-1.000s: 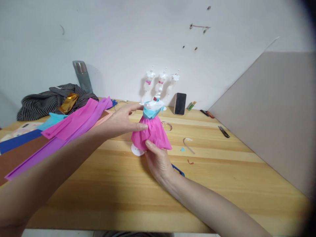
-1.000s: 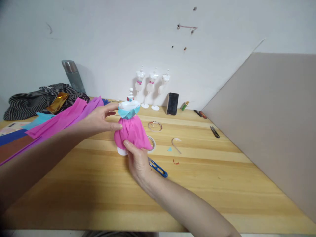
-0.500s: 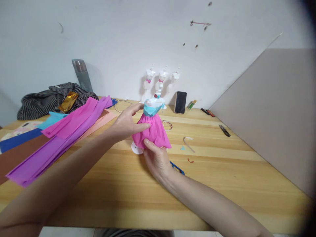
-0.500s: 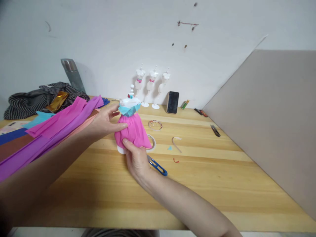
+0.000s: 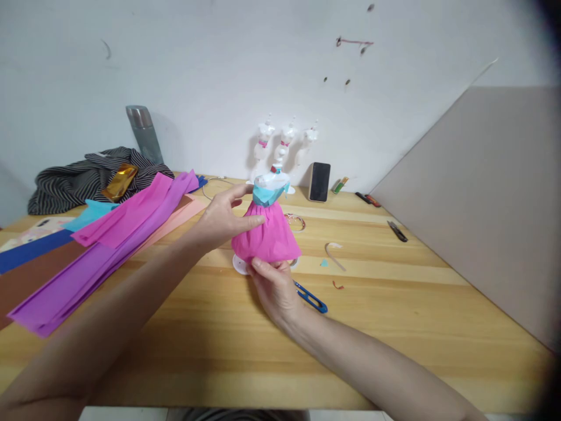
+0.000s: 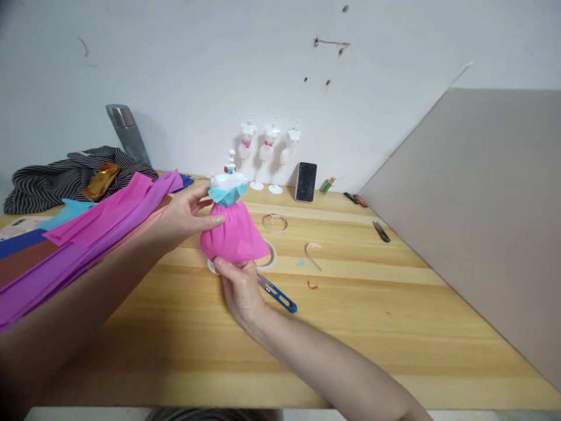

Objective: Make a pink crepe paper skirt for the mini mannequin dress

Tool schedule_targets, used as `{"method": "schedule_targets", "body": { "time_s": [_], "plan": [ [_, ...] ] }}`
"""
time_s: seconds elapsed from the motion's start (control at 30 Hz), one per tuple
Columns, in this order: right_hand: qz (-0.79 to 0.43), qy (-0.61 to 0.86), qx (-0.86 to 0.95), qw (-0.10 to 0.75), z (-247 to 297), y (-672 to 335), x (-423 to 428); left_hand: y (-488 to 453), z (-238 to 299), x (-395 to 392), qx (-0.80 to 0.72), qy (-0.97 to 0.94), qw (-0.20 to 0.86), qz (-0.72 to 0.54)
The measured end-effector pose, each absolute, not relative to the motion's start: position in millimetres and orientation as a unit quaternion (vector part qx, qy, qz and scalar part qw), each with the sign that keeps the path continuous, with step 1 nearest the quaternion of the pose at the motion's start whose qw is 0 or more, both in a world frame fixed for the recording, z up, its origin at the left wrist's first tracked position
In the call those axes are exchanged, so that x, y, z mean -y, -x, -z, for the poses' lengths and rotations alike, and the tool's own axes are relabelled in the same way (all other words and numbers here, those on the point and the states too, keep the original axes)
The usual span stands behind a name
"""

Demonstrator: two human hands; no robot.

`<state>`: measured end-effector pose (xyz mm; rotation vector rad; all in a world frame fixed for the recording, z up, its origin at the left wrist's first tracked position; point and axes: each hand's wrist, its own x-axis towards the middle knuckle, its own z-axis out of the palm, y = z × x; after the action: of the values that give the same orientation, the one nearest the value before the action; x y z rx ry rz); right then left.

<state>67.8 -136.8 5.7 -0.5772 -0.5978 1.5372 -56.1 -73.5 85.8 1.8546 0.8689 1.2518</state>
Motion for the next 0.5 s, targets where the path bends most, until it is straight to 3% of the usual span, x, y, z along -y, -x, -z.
{"method": "schedule_targets", "body": {
  "time_s": [0.5],
  "plan": [
    [-0.689, 0.287, 0.281, 0.604, 12.1, -67.4, 138.2, 58.2, -79.9, 71.9, -0.340, -0.724, 0.363, -0.479]
  ]
}}
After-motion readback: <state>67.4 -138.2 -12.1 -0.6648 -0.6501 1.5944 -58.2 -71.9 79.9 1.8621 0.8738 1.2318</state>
